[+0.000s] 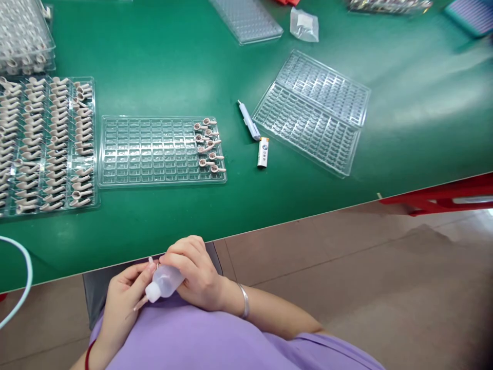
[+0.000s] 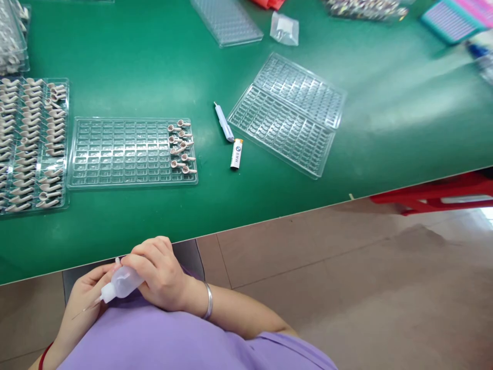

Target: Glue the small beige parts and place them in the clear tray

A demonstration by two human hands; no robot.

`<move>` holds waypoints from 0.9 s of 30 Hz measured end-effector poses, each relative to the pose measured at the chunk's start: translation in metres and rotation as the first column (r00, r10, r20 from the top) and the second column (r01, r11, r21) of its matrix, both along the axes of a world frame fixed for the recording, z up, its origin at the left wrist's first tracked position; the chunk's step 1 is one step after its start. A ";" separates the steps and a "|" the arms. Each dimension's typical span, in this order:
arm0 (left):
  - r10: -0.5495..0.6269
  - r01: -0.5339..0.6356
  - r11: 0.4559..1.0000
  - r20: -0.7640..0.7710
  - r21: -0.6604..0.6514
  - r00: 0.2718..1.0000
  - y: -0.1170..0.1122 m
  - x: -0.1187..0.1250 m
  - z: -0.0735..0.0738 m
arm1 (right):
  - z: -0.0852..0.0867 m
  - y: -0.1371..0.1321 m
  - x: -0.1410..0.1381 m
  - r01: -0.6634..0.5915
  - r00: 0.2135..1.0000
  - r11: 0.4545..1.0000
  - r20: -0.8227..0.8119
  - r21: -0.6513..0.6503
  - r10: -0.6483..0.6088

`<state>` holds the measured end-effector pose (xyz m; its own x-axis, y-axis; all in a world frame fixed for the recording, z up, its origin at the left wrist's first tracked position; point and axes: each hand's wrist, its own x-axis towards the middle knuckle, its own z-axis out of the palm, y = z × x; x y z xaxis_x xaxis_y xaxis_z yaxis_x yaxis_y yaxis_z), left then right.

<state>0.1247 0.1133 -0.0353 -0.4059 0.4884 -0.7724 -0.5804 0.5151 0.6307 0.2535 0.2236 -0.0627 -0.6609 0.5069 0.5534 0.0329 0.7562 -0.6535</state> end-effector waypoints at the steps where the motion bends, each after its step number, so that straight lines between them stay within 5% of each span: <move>1: -0.002 0.002 1.000 -0.008 0.001 1.000 0.000 0.000 0.000 | 0.000 0.000 0.000 -0.001 1.000 1.000 0.003 -0.001 0.001; 13: 0.030 -0.031 0.999 -0.034 -0.022 0.999 0.008 0.002 0.007 | 0.004 0.003 0.000 -0.008 1.000 1.000 0.030 0.022 0.007; 20: 0.150 -0.152 0.988 0.070 0.025 0.986 0.008 0.008 0.002 | 0.013 0.010 -0.001 -0.028 0.998 0.997 0.063 0.074 0.024; 27: 0.073 -0.076 0.996 0.053 0.049 0.996 -0.003 0.000 -0.008 | 0.011 0.009 -0.002 -0.036 0.998 0.995 0.051 0.092 0.031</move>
